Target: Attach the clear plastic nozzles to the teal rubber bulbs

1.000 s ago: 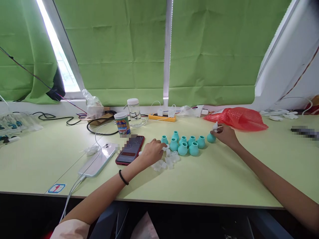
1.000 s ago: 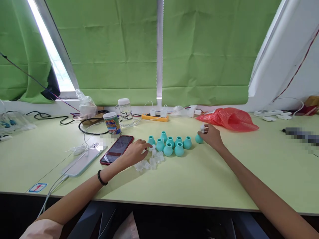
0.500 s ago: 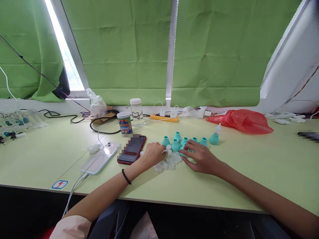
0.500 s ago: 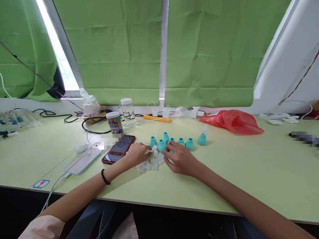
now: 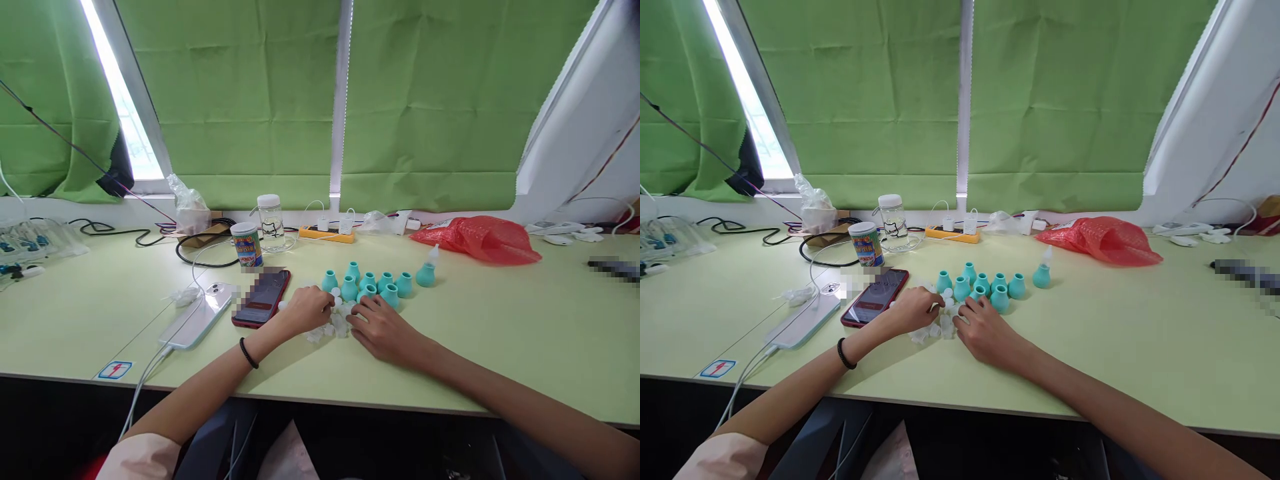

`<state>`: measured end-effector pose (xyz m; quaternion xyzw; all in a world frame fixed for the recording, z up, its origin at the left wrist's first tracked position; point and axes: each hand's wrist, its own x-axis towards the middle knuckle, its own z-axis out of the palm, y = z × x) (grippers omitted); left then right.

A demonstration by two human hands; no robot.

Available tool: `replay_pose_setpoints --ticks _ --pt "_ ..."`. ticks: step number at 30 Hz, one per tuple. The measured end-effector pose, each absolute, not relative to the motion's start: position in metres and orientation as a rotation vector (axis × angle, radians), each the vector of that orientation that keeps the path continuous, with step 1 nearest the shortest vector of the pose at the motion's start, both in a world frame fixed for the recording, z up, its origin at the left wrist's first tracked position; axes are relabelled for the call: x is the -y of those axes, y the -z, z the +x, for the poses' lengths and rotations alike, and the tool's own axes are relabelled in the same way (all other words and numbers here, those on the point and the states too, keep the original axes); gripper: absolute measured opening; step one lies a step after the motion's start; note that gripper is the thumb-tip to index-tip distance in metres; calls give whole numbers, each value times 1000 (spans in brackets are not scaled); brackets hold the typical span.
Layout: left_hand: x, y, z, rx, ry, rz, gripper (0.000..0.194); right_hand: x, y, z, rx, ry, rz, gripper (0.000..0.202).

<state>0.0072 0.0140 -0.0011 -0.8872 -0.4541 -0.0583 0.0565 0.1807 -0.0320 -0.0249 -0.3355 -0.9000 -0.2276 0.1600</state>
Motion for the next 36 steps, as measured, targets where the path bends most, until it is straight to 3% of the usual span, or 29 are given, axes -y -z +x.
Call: replay_pose_setpoints --ticks 17,24,36 --pt "-17 1 1 1251 229 -2886 20 38 18 190 2634 224 -1114 24" --pt "-19 3 3 1253 312 -2888 18 37 20 188 2471 160 -1132 14" --pt "-8 -10 6 1211 1066 -3312 18 27 25 189 2068 -229 -1006 19"
